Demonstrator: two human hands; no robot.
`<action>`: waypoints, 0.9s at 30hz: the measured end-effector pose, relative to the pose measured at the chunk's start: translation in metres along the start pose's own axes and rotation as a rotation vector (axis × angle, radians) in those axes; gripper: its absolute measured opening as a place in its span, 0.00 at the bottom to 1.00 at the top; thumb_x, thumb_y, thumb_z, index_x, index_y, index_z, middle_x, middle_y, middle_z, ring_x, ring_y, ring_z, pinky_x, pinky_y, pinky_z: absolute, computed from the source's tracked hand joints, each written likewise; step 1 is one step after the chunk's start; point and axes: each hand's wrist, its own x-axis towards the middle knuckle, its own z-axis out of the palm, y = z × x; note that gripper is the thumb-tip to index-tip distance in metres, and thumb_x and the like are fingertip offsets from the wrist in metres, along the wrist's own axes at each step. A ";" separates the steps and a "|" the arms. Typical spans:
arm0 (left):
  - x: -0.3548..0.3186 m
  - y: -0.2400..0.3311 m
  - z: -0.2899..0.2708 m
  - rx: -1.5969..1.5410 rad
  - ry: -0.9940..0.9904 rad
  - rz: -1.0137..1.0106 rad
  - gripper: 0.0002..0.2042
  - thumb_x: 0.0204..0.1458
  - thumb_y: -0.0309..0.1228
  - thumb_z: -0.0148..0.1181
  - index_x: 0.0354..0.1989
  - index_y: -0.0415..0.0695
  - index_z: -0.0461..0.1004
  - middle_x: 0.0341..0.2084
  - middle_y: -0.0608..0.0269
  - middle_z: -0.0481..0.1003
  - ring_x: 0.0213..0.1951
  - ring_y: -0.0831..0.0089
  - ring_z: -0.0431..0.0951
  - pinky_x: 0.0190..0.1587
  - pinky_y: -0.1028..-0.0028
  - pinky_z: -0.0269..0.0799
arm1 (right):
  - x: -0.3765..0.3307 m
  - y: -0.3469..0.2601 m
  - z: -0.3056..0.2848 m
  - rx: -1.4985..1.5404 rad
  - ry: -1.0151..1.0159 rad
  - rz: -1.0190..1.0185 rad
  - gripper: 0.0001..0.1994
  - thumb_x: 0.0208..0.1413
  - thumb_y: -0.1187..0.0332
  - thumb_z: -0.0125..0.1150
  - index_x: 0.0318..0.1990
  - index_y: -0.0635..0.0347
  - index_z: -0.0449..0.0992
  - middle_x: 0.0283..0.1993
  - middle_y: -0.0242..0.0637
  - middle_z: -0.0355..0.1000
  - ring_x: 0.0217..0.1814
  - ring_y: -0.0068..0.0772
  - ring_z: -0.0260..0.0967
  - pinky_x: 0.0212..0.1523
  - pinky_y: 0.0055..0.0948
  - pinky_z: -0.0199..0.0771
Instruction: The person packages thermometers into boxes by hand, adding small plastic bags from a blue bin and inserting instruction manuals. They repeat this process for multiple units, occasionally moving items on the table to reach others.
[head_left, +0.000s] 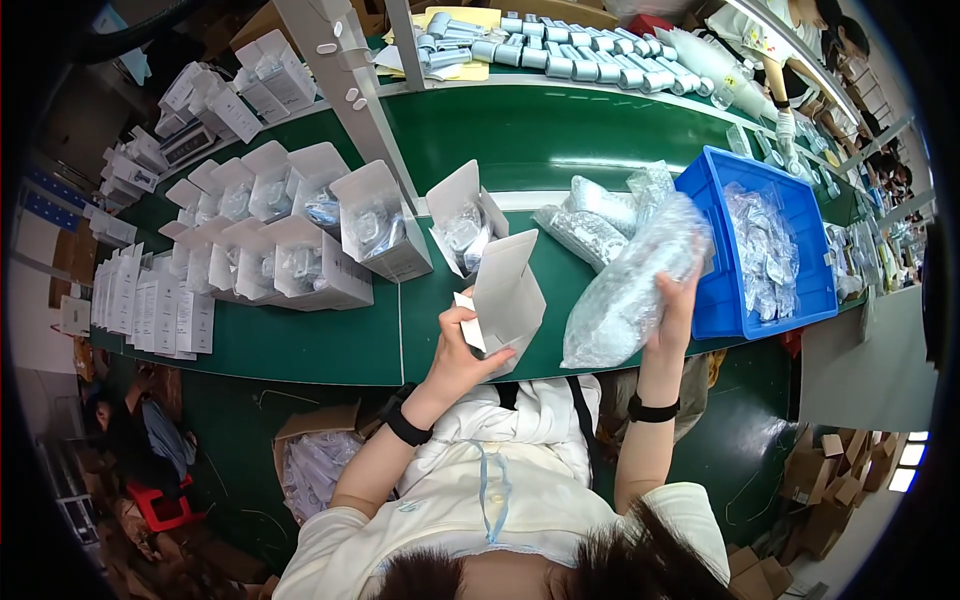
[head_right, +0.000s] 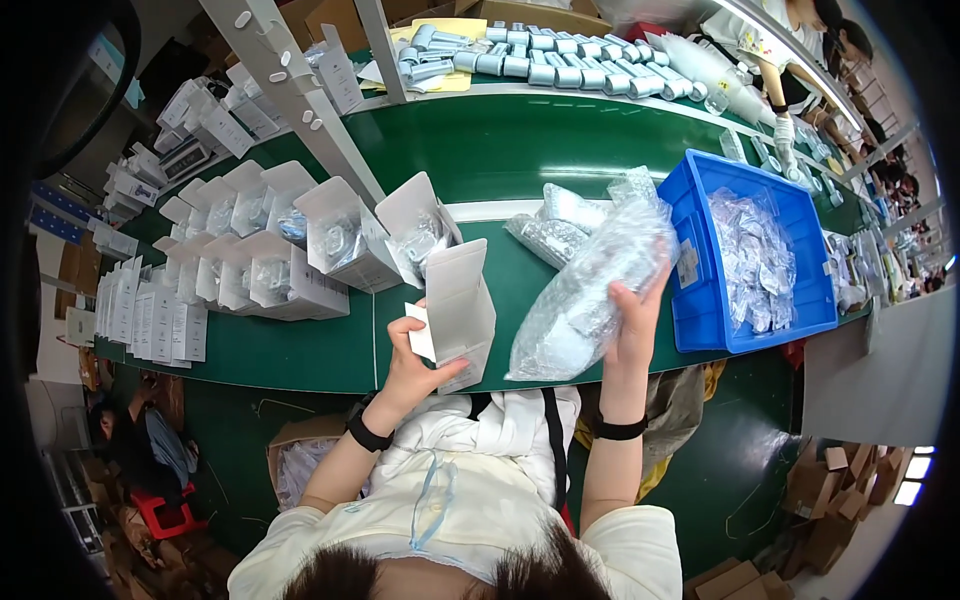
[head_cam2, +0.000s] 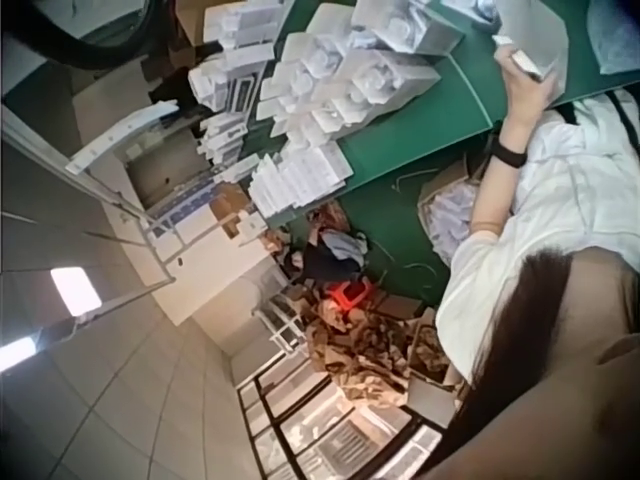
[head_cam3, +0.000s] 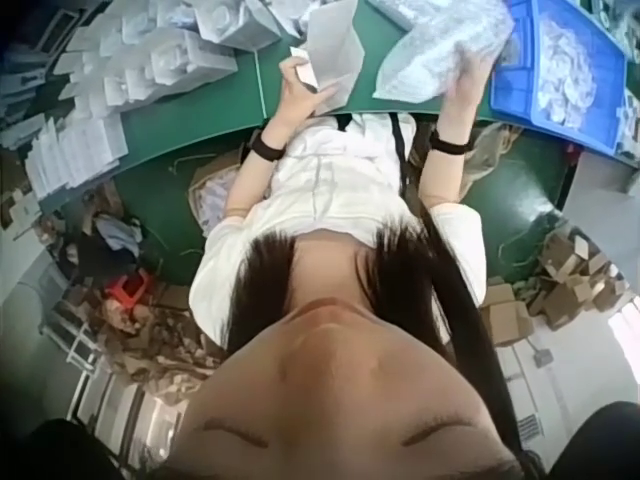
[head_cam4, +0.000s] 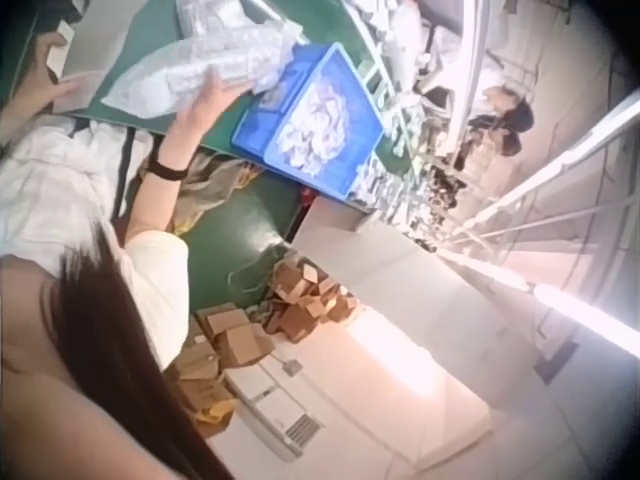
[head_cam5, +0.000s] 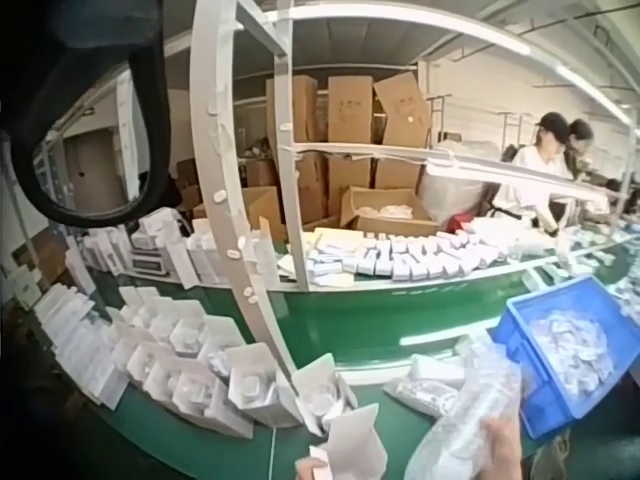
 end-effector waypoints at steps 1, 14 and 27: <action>0.002 0.000 0.004 -0.006 0.002 -0.006 0.34 0.33 0.26 0.69 0.45 0.45 0.49 0.52 0.45 0.54 0.50 0.57 0.63 0.50 0.64 0.61 | -0.009 -0.012 0.021 0.114 0.086 -0.178 0.38 0.37 0.78 0.58 0.59 0.54 0.47 0.51 0.41 0.59 0.50 0.35 0.61 0.51 0.34 0.63; -0.010 -0.006 -0.017 -0.072 -0.115 0.247 0.34 0.32 0.25 0.70 0.38 0.48 0.43 0.52 0.36 0.54 0.52 0.51 0.62 0.51 0.61 0.60 | -0.002 0.035 0.035 -0.269 -0.925 -0.431 0.26 0.36 0.74 0.67 0.44 0.52 0.60 0.51 0.46 0.60 0.57 0.44 0.54 0.54 0.40 0.58; -0.033 0.017 -0.060 -0.097 0.118 0.123 0.36 0.30 0.25 0.71 0.38 0.51 0.44 0.51 0.39 0.54 0.53 0.54 0.61 0.52 0.62 0.58 | 0.037 0.082 0.037 -0.866 -0.464 -0.682 0.43 0.33 0.59 0.69 0.60 0.52 0.53 0.63 0.50 0.45 0.64 0.49 0.43 0.61 0.43 0.43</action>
